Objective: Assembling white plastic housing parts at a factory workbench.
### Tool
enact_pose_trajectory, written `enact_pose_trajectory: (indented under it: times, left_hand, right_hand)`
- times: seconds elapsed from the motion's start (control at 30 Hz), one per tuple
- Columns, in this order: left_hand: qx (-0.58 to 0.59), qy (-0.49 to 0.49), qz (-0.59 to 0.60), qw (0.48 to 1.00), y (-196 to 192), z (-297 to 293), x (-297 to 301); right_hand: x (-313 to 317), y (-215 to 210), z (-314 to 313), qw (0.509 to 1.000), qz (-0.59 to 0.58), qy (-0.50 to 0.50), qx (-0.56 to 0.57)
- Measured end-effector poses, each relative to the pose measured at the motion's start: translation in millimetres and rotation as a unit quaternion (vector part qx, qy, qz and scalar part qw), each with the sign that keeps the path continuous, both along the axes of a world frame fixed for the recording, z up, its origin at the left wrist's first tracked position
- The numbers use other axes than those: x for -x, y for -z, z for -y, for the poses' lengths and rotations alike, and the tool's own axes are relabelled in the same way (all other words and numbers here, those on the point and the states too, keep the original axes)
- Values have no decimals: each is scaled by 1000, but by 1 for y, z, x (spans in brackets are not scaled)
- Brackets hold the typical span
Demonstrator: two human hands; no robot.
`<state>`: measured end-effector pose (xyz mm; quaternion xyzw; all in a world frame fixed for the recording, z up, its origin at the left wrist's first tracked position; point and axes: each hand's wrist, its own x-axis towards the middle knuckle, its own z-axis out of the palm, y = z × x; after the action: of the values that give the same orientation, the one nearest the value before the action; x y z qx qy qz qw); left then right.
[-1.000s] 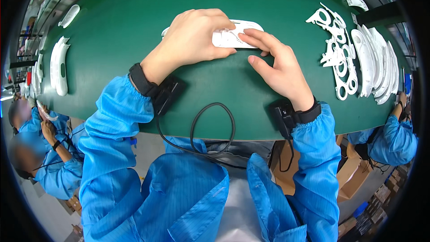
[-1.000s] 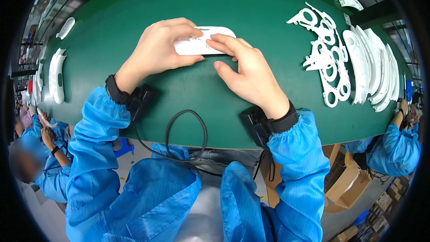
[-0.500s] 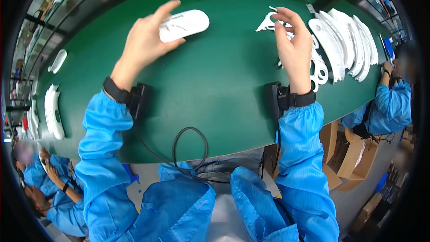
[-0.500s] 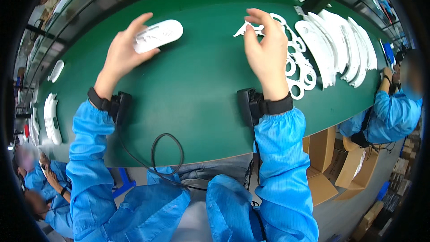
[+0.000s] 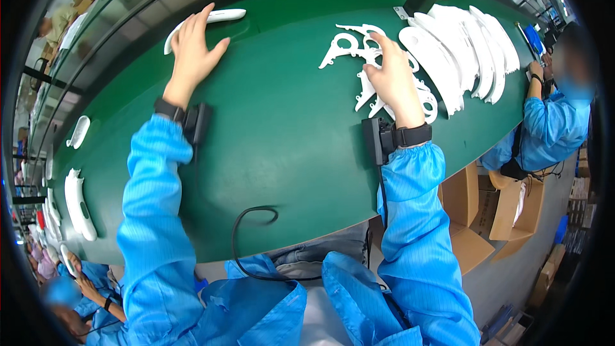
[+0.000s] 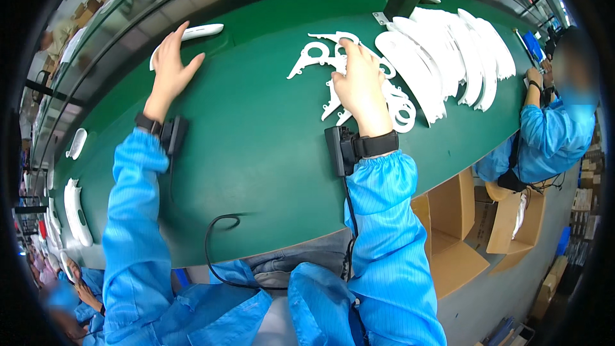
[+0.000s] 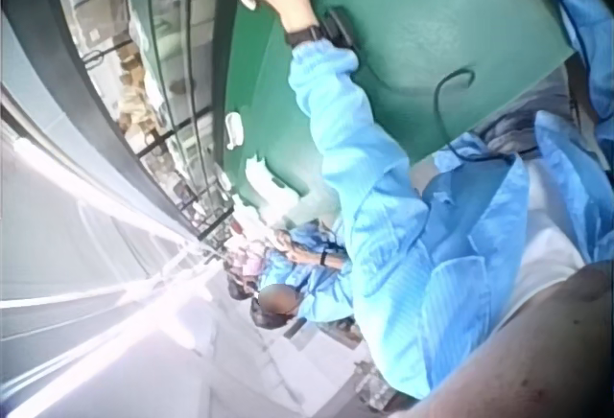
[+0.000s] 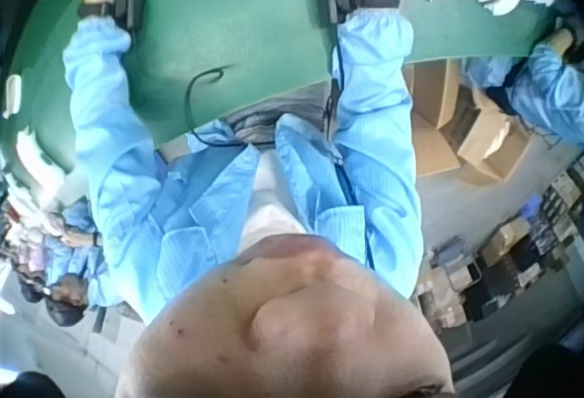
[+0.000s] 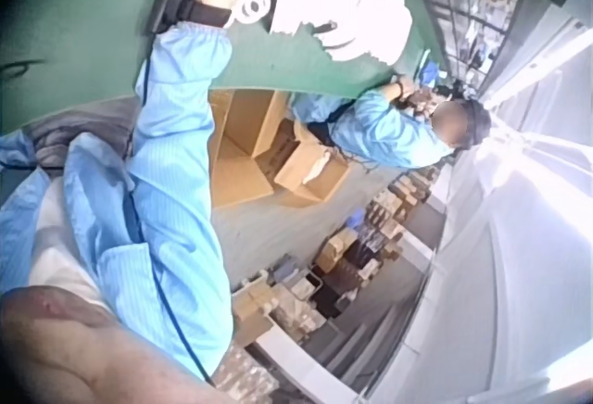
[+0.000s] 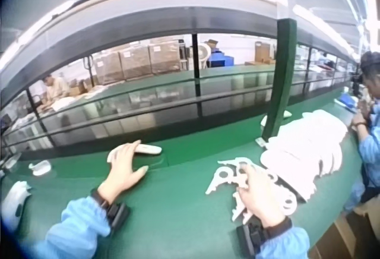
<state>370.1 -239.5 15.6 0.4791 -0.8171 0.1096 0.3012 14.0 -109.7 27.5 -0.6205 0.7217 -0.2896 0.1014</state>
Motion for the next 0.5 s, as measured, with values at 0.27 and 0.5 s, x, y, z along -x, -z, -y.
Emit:
enact_pose_trajectory:
  times: [0.27, 0.5]
  left_hand:
    - [-231, -46, -382, 894, 21, -131, -76]
    - [-197, -113, -380, 897, 5, -177, -126]
  right_hand:
    - [6, -3, 3, 988, 111, -42, 97]
    - [-27, -8, 9, 961, 169, -165, 143]
